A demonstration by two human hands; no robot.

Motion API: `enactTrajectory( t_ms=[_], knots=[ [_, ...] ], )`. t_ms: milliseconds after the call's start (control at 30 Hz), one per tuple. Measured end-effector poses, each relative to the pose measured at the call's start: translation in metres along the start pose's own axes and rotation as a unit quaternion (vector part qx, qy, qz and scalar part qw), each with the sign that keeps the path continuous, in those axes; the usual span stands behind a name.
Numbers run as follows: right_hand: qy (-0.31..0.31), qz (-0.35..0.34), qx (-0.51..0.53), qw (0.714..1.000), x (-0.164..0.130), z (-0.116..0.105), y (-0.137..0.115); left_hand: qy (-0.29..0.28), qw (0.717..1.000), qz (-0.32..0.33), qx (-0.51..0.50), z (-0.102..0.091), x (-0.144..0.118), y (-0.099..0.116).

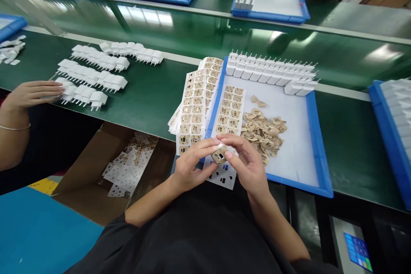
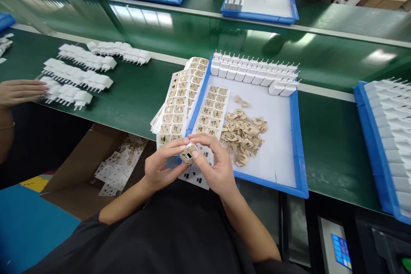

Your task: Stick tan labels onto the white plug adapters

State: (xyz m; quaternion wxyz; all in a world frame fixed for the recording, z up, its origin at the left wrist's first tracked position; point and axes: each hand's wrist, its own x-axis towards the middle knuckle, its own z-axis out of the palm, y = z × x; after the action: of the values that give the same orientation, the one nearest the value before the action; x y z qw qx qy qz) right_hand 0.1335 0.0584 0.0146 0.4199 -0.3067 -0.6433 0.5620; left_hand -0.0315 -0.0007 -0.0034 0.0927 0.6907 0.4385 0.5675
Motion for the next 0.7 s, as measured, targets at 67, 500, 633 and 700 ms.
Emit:
enactTrajectory(
  t_ms=[67,500,633,700],
  knots=[
    [0.022,-0.047,-0.088,0.995,0.002,-0.005,-0.004,-0.008,1.000,-0.003,0.004,-0.001,0.001,0.001],
    [0.217,-0.063,-0.292,0.929,-0.015,-0.085,0.020,0.033,0.990,-0.115,0.079,-0.027,0.004,-0.015],
    [0.219,-0.094,-0.518,0.822,-0.015,-0.125,0.042,0.077,0.965,-0.158,0.194,-0.054,0.005,-0.049],
    [0.270,-0.103,-0.515,0.807,-0.016,-0.131,0.051,0.104,0.941,-0.183,0.264,-0.077,0.004,-0.078]
  ],
)
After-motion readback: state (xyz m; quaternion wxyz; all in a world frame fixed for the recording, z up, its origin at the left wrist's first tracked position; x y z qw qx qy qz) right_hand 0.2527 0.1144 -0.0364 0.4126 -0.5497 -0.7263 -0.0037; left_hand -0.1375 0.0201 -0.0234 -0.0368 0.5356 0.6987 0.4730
